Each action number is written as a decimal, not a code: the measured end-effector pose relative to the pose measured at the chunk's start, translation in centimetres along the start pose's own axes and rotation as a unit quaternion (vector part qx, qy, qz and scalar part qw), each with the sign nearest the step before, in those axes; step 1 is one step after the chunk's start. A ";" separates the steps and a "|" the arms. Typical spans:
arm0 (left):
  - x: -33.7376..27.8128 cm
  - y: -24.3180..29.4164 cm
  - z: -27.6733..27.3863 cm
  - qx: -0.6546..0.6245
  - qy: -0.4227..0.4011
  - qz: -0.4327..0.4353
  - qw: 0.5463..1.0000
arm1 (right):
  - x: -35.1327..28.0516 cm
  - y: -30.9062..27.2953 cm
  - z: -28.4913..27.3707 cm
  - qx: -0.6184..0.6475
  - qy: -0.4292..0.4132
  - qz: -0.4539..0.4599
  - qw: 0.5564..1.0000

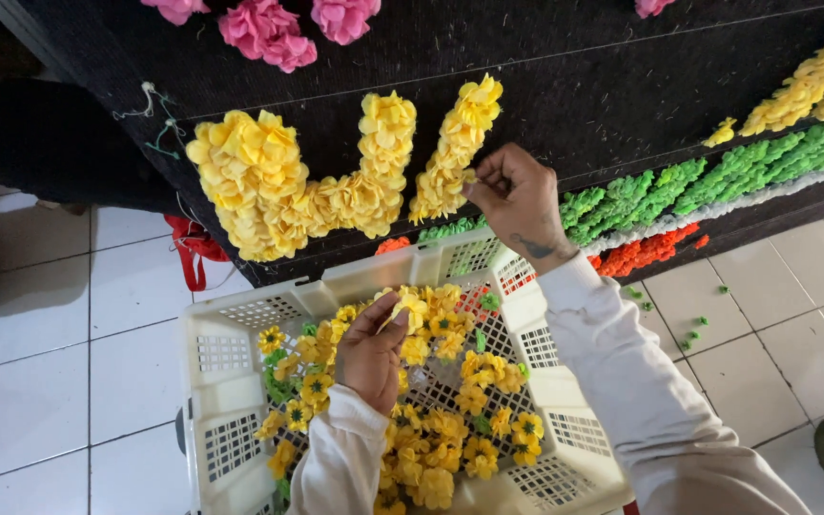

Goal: Pinning yellow flowers from a crate onto a black board to form letters for a floral sign.

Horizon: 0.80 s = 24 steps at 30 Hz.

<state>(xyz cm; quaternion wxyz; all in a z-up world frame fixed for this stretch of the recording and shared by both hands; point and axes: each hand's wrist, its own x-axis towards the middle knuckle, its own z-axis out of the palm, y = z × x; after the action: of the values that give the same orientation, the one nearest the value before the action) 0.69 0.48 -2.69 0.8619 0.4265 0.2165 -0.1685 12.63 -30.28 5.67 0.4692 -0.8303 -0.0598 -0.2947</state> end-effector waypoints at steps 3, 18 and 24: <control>0.1 -0.5 0.5 0.005 -0.004 0.049 0.999 | -1.3 -2.3 -0.2 0.048 -0.008 0.049 0.998; 7.1 -9.5 -7.1 0.810 -0.099 -0.022 0.578 | -5.2 -4.8 -4.1 0.045 -0.066 0.035 0.996; 9.4 -8.7 -7.5 0.781 -0.056 -0.046 0.620 | -1.8 -4.1 -4.6 -0.005 -0.047 -0.006 0.999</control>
<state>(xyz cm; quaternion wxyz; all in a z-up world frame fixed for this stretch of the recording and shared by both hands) 2.85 0.45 -17.38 0.2059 0.9181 -0.0259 -0.3376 7.59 -31.44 9.49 0.4602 -0.8450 -0.0850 -0.2586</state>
